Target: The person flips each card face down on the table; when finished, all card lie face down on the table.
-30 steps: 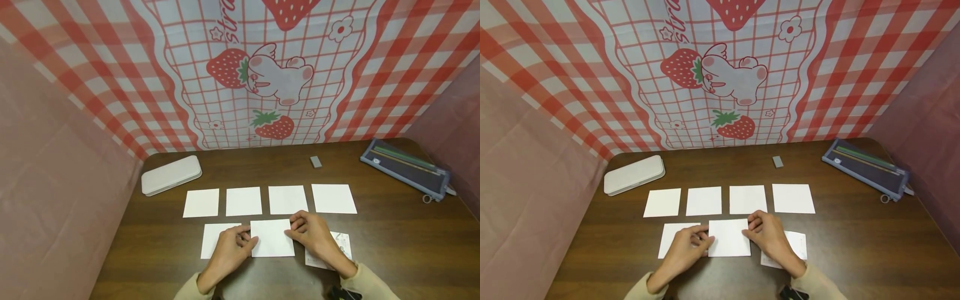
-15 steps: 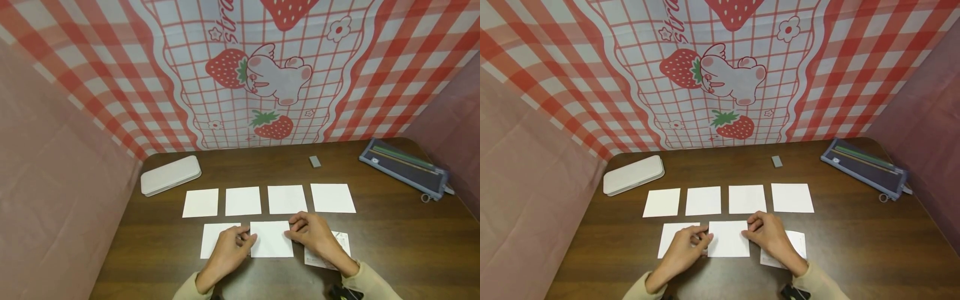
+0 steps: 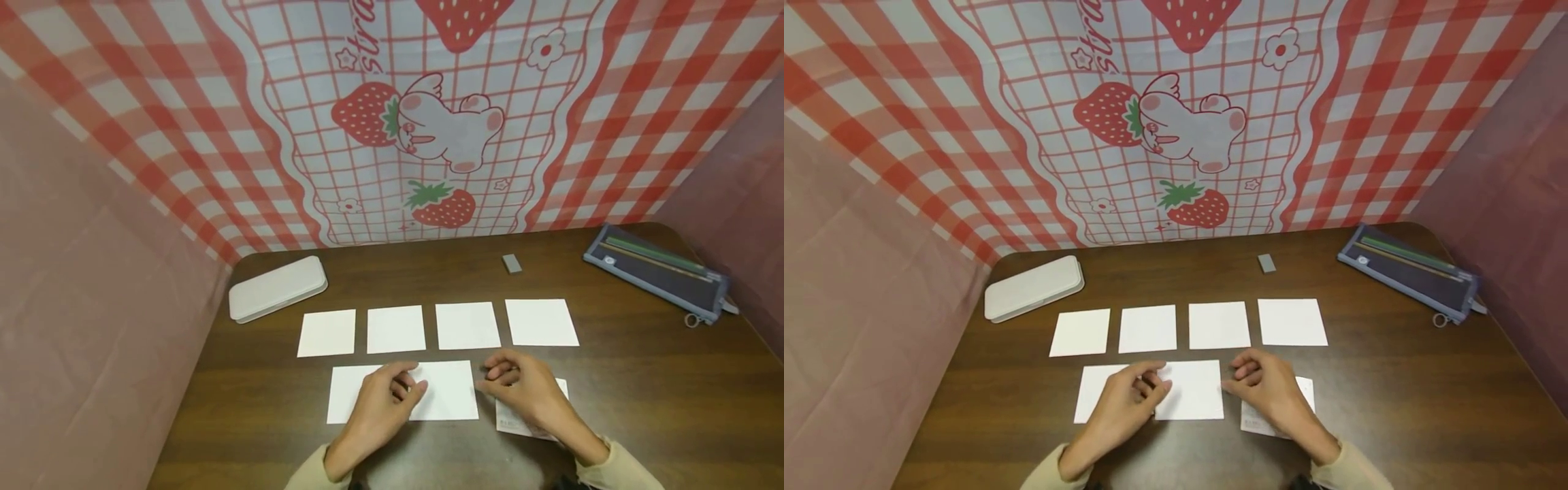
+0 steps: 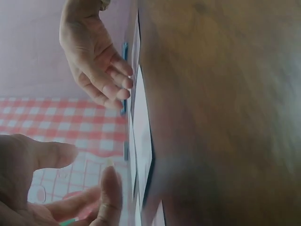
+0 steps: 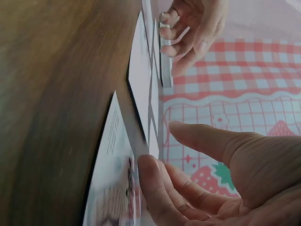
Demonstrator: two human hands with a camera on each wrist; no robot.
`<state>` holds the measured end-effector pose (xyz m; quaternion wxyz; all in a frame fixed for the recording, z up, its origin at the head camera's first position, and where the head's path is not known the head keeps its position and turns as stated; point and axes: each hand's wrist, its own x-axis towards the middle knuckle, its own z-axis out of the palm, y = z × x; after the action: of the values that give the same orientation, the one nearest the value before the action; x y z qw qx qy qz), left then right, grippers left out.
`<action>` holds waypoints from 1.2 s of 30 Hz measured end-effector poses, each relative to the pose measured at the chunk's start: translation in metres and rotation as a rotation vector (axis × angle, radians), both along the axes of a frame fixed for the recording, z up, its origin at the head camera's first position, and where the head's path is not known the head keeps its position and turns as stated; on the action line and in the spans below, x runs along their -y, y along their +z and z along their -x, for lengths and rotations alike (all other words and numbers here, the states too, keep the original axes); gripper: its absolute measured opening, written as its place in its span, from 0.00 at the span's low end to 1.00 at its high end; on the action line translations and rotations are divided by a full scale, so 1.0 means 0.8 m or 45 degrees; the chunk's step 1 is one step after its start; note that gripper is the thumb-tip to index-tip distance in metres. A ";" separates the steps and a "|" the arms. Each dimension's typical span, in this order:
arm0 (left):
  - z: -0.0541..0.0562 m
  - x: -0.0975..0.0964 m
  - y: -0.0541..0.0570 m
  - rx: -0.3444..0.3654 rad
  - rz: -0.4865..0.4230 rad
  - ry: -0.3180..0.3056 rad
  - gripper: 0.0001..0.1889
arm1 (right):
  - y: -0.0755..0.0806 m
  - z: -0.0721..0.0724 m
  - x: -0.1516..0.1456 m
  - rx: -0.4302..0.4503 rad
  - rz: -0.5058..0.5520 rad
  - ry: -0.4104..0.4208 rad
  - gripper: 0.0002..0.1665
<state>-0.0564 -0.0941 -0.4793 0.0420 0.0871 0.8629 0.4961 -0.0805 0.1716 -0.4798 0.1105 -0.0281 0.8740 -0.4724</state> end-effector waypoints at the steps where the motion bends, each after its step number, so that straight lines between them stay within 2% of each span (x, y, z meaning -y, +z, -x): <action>1: 0.000 -0.003 -0.001 0.003 -0.021 -0.015 0.19 | 0.000 -0.002 -0.004 -0.009 -0.012 -0.010 0.19; 5: 0.000 -0.021 -0.002 0.057 -0.102 -0.094 0.17 | -0.002 -0.007 -0.020 -0.046 -0.041 -0.045 0.19; 10: -0.002 -0.048 -0.003 0.104 -0.145 -0.215 0.18 | -0.004 -0.014 -0.041 -0.083 -0.022 -0.096 0.18; 15: -0.007 -0.074 -0.002 0.125 -0.159 -0.336 0.20 | -0.008 -0.025 -0.058 -0.231 -0.068 -0.159 0.16; 20: -0.013 -0.097 -0.004 0.159 -0.160 -0.407 0.24 | -0.011 -0.037 -0.073 -0.405 -0.116 -0.225 0.16; 23: -0.015 -0.107 -0.005 0.150 -0.140 -0.414 0.26 | -0.012 -0.043 -0.081 -0.456 -0.167 -0.264 0.18; 26: -0.016 -0.113 -0.005 0.148 -0.135 -0.404 0.27 | -0.014 -0.047 -0.088 -0.460 -0.228 -0.313 0.20; 32: -0.015 -0.119 -0.003 0.173 -0.165 -0.376 0.29 | -0.017 -0.056 -0.098 -0.393 -0.243 -0.363 0.22; 36: -0.019 -0.123 -0.003 0.234 -0.196 -0.351 0.31 | -0.018 -0.062 -0.103 -0.335 -0.207 -0.355 0.23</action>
<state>-0.0411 0.0044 -0.4814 0.1814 0.1619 0.7949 0.5560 -0.0309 0.2537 -0.4943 -0.0692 0.0407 0.9115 -0.4034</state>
